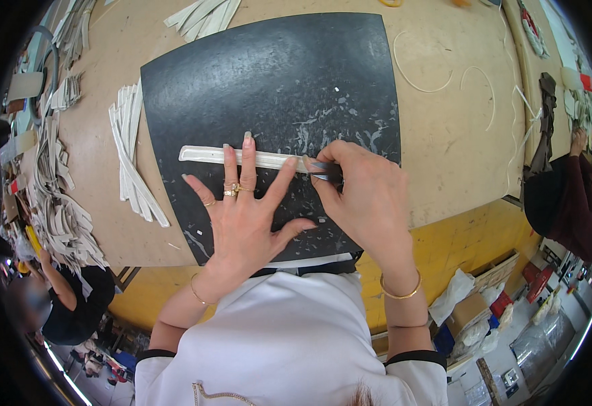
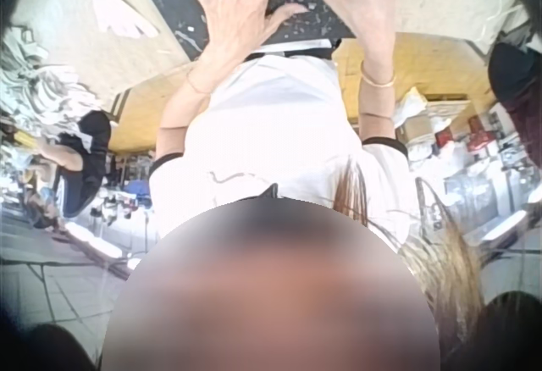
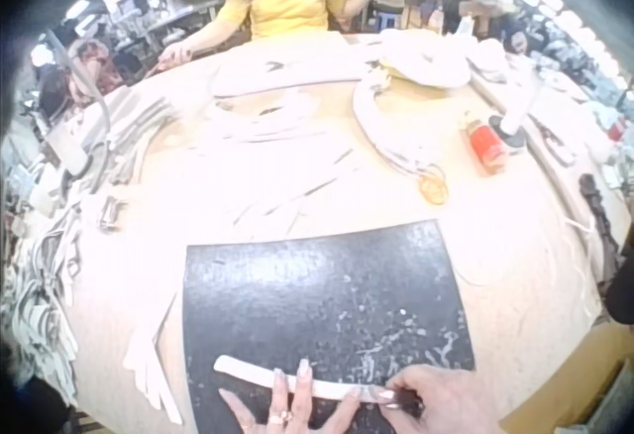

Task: The person uses a utility knife to cut long white fabric strips on a black cutting mat. They repeatedly trim the edges of each strip, then place the finished pieces into a pile on the table.

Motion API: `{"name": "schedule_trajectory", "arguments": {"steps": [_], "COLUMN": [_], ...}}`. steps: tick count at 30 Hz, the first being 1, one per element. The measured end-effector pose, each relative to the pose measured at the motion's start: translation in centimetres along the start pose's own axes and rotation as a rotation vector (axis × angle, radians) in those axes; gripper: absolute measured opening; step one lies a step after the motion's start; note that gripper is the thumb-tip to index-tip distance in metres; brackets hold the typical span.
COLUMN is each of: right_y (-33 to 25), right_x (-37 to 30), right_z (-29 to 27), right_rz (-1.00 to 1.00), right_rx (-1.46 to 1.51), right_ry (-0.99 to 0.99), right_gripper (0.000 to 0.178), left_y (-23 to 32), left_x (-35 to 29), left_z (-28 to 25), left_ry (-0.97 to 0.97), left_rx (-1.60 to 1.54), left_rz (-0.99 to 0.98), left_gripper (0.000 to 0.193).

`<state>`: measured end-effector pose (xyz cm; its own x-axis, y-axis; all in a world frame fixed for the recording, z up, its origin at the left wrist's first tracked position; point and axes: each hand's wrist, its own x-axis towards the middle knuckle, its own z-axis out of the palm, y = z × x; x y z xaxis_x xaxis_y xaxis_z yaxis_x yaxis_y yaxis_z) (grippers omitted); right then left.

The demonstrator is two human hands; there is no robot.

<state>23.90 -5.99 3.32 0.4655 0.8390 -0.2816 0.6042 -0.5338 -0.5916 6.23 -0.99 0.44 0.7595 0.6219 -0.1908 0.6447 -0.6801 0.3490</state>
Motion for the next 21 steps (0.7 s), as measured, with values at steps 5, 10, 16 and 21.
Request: {"name": "schedule_trajectory", "arguments": {"steps": [5, 10, 16, 21], "right_y": [-0.6, -0.8, -0.4, -0.4], "right_x": [0.1, 1.2, 1.2, 1.3], "right_z": [0.4, 0.8, 0.0, 0.0], "right_rz": [-0.049, -0.073, -0.042, -0.025], "right_rx": [0.017, 0.016, 0.045, 0.052], "right_ry": [-0.024, -0.051, -0.118, -0.102], "right_gripper": [0.017, 0.018, 0.017, 0.016], "left_y": [-3.2, -4.2, -4.0, -3.8], "left_x": [-0.4, -0.3, -0.3, -0.3], "left_z": [-1.2, -1.0, -0.6, -0.6], "left_ry": [0.024, -0.017, 0.034, 0.029], "left_rx": [-0.023, -0.19, -0.171, -0.155], "left_rz": [0.022, 0.16, 0.174, 0.17], "left_gripper": [0.079, 0.085, 0.089, 0.09]}}
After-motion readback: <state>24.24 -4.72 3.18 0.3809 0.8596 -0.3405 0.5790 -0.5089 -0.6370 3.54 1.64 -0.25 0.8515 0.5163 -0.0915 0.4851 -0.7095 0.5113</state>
